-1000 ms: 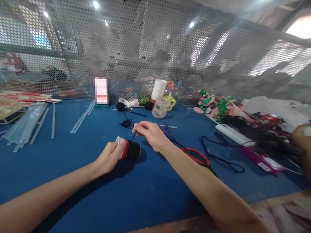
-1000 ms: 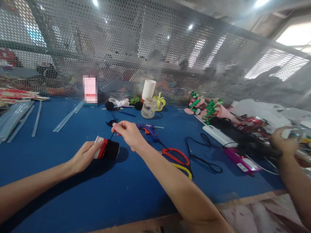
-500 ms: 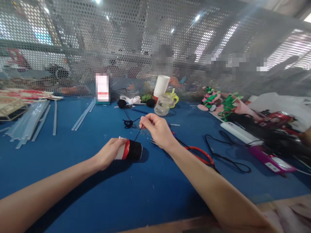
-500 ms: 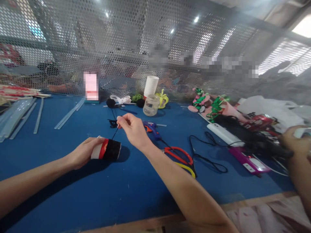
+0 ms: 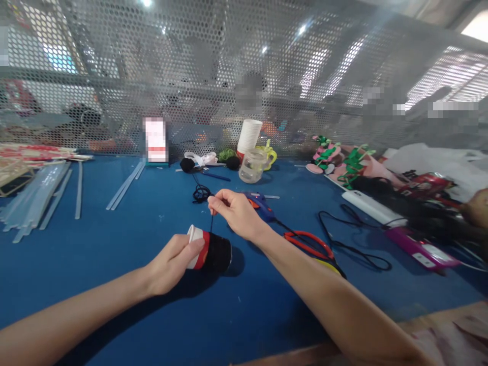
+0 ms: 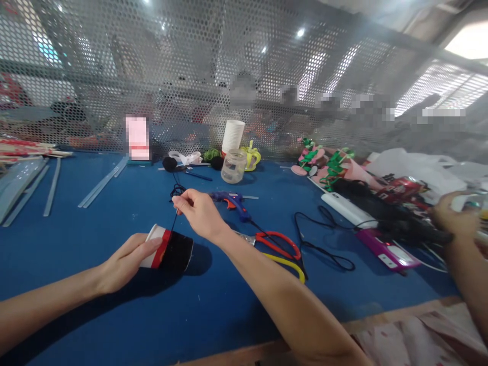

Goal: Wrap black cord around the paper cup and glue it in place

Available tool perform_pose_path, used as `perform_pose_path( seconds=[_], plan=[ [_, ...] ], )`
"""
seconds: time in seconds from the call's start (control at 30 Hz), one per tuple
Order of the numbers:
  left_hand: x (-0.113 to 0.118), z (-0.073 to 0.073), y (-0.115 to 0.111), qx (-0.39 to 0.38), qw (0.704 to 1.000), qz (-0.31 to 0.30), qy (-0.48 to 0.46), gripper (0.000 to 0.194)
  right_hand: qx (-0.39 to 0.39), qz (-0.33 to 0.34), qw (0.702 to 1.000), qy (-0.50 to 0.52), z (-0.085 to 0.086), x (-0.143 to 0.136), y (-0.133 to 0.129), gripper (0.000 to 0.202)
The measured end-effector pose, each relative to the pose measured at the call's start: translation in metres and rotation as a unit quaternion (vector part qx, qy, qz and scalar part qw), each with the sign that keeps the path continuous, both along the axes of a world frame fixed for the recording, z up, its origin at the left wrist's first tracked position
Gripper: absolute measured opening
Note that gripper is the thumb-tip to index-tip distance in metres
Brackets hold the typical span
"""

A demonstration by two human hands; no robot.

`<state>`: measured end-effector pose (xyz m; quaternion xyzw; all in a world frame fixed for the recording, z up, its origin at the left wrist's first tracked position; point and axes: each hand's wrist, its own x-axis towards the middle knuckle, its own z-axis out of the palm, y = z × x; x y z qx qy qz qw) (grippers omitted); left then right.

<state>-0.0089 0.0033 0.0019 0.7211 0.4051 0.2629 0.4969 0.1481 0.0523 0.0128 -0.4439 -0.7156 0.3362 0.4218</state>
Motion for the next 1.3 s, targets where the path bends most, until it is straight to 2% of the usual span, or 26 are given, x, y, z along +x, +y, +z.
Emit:
perform_pose_path(
  seconds=[0.17,0.23,0.27,0.47,0.6,0.67,1.03,1.1,1.2,1.3],
  plan=[
    [-0.003,0.000,-0.004,0.085,0.996,-0.006,0.023,0.035,-0.028,0.017,0.999,-0.026,0.000,-0.001,-0.001,0.023],
    [-0.005,-0.003,-0.005,0.129,0.990,0.043,0.037,0.035,-0.040,0.022,0.998,-0.031,0.000,-0.002,-0.002,0.023],
    [-0.006,-0.005,-0.005,0.132,0.990,0.021,0.052,0.037,-0.046,0.025,0.998,-0.033,0.000,-0.002,-0.002,0.022],
    [-0.012,-0.015,-0.011,0.238,0.970,0.056,0.013,0.035,-0.070,0.062,0.993,-0.068,0.001,-0.006,-0.005,0.021],
    [-0.016,-0.023,-0.013,0.272,0.959,0.085,-0.005,0.027,-0.085,0.072,0.989,-0.097,0.002,-0.007,-0.008,0.020],
    [-0.017,-0.025,-0.012,0.282,0.956,0.078,-0.006,0.028,-0.092,0.070,0.988,-0.104,0.002,-0.008,-0.009,0.021],
    [-0.016,-0.021,-0.010,0.323,0.944,0.073,-0.007,0.032,-0.103,0.071,0.988,-0.094,-0.001,-0.008,-0.009,0.021],
    [-0.017,-0.020,-0.008,0.333,0.941,0.055,0.001,0.033,-0.122,0.086,0.985,-0.089,-0.002,-0.008,-0.008,0.020],
    [-0.016,-0.014,-0.004,0.323,0.946,-0.026,0.014,0.040,-0.147,0.105,0.979,-0.091,-0.004,-0.008,-0.008,0.020],
    [-0.014,-0.007,-0.003,0.345,0.936,-0.066,-0.005,0.038,-0.158,0.114,0.975,-0.105,-0.007,-0.008,-0.008,0.022]
  ],
)
